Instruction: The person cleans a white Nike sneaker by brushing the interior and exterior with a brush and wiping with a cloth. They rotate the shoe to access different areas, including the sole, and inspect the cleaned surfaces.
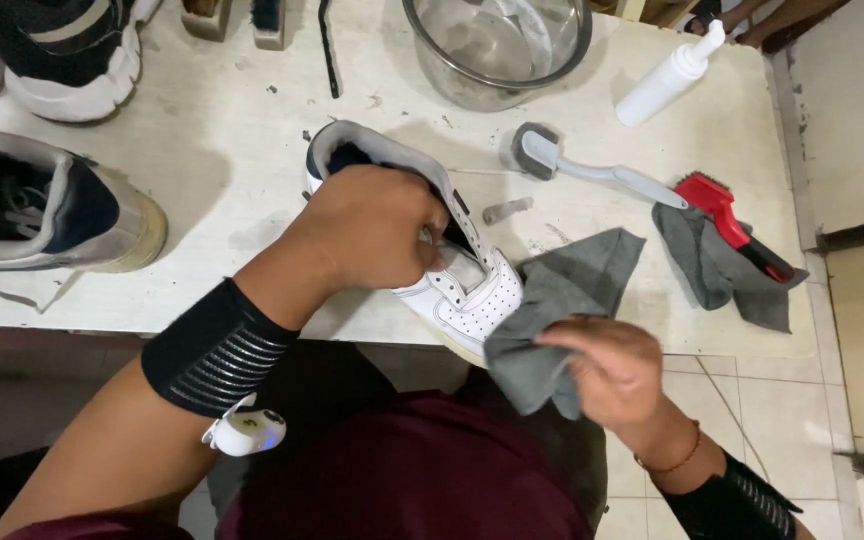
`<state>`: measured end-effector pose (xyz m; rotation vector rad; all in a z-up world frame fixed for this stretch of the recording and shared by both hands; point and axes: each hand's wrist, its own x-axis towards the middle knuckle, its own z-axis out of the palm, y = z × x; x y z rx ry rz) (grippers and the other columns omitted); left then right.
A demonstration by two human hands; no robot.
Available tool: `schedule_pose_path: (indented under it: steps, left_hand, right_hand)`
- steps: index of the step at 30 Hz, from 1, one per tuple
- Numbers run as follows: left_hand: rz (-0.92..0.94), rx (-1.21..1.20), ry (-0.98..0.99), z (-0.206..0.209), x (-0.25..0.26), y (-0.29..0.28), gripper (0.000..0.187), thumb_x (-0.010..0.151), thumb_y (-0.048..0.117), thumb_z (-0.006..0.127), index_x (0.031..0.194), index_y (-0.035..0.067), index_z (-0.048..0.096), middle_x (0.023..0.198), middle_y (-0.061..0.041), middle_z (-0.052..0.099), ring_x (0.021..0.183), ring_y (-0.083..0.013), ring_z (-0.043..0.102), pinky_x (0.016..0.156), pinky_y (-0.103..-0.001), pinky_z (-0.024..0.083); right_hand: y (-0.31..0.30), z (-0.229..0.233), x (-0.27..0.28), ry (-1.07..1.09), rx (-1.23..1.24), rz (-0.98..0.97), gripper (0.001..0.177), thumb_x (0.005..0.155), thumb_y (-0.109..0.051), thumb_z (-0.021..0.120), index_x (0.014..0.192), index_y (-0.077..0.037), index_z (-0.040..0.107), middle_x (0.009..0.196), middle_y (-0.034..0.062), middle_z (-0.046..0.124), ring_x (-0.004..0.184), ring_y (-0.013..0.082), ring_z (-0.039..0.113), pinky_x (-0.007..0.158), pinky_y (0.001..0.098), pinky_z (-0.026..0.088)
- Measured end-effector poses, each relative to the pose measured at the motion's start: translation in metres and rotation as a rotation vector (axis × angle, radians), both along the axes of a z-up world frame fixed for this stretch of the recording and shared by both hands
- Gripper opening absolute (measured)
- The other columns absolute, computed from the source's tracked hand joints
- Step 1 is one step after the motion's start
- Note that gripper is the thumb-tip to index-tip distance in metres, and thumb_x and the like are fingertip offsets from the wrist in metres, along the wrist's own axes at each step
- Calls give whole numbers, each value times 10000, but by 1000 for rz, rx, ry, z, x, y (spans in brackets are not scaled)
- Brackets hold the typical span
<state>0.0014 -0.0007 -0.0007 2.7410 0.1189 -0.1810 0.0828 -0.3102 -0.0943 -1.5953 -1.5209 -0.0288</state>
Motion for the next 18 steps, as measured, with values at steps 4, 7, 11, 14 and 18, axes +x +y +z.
schedule_pose_path:
  steps: [4,7,11,14,18]
  left_hand:
    - [-24,8,43,4,0,0,224,792,438,703,920,293,817,882,-11,757,963,-319,732,874,-445,556]
    - [-24,27,61,5,2,-3,225,793,447,707,912,291,816,889,-9,757,964,-315,732,873,-440,556]
    - [5,37,76,6,3,-4,147,793,410,686,827,340,810,805,12,739,905,-312,731,841,-438,563]
    - [25,62,38,-11,4,0,174,783,375,678,833,283,816,767,-18,738,850,-345,732,808,-447,565]
    - [7,42,61,-1,3,1,195,786,432,657,826,323,814,802,-22,753,890,-348,733,822,-462,571]
  right_hand:
    - [20,49,7,616,236,-531,266,1074,-195,559,1017,22,702,941,173,759,821,185,714,844,358,617]
    - [-30,-11,44,517,269,-622,190,1044,-179,636,1112,-10,686,986,156,743,890,200,719,889,367,607]
    - [60,56,-13,-334,-259,113,426,1080,-413,421,1330,-183,678,1579,-12,501,1560,215,198,1288,440,67]
    - [71,35,-30,-359,-176,152,377,1100,-237,423,1297,-88,709,1449,108,603,1510,405,280,1252,612,127]
    - [61,38,-27,-481,-263,181,416,1090,-178,414,1434,-15,583,1467,202,571,1434,402,440,1243,592,201]
